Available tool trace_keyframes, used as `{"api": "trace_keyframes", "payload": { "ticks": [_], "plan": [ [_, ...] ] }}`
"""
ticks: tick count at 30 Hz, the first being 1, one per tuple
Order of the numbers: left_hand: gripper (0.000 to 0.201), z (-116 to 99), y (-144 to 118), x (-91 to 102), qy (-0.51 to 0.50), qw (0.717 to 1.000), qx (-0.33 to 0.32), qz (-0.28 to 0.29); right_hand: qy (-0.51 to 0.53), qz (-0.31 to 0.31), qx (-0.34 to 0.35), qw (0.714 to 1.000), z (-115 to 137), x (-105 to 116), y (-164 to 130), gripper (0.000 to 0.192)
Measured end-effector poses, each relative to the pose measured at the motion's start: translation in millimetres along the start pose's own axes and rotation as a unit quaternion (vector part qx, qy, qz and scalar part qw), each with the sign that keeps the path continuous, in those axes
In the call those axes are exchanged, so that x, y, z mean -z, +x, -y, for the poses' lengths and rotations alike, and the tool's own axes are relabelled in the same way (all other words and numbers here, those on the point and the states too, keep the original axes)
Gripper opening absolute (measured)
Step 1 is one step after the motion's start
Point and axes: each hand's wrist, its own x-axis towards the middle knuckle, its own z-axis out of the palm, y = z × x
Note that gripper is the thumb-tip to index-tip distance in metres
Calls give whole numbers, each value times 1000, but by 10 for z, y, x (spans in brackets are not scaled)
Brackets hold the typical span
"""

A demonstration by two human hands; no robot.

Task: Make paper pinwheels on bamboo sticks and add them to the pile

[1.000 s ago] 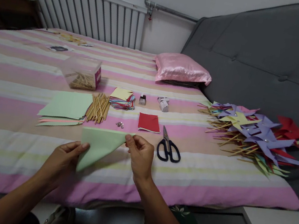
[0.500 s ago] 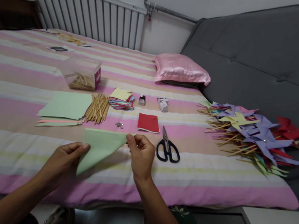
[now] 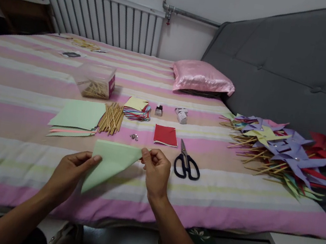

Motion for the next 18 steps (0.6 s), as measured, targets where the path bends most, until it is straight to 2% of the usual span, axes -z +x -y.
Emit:
{"api": "trace_keyframes", "payload": {
  "ticks": [3, 5, 8, 10, 12, 18],
  "plan": [
    [26, -20, -16, -3, 22, 1000, -15, -11, -2, -3, -3, 1000, -17, -3, -6, 26],
    [26, -26, -23, 7, 41, 999, -27, -15, -20, 4, 22, 1000, -3, 10, -4, 23],
    [30, -19, -22, 30, 77, 997, -26, -7, -100, 46, 111, 988, 62, 46, 5, 27],
    [32, -3, -16, 42, 107, 994, -29, 5, -167, 82, 174, 967, 115, 70, 15, 17],
    [33, 18, -11, 50, 137, 990, -38, 18, -207, 112, 207, 950, 153, 87, 25, 5],
    [33, 45, -7, 57, 175, 982, -59, 44, -224, 162, 200, 940, 157, 82, 25, 7]
  ]
}}
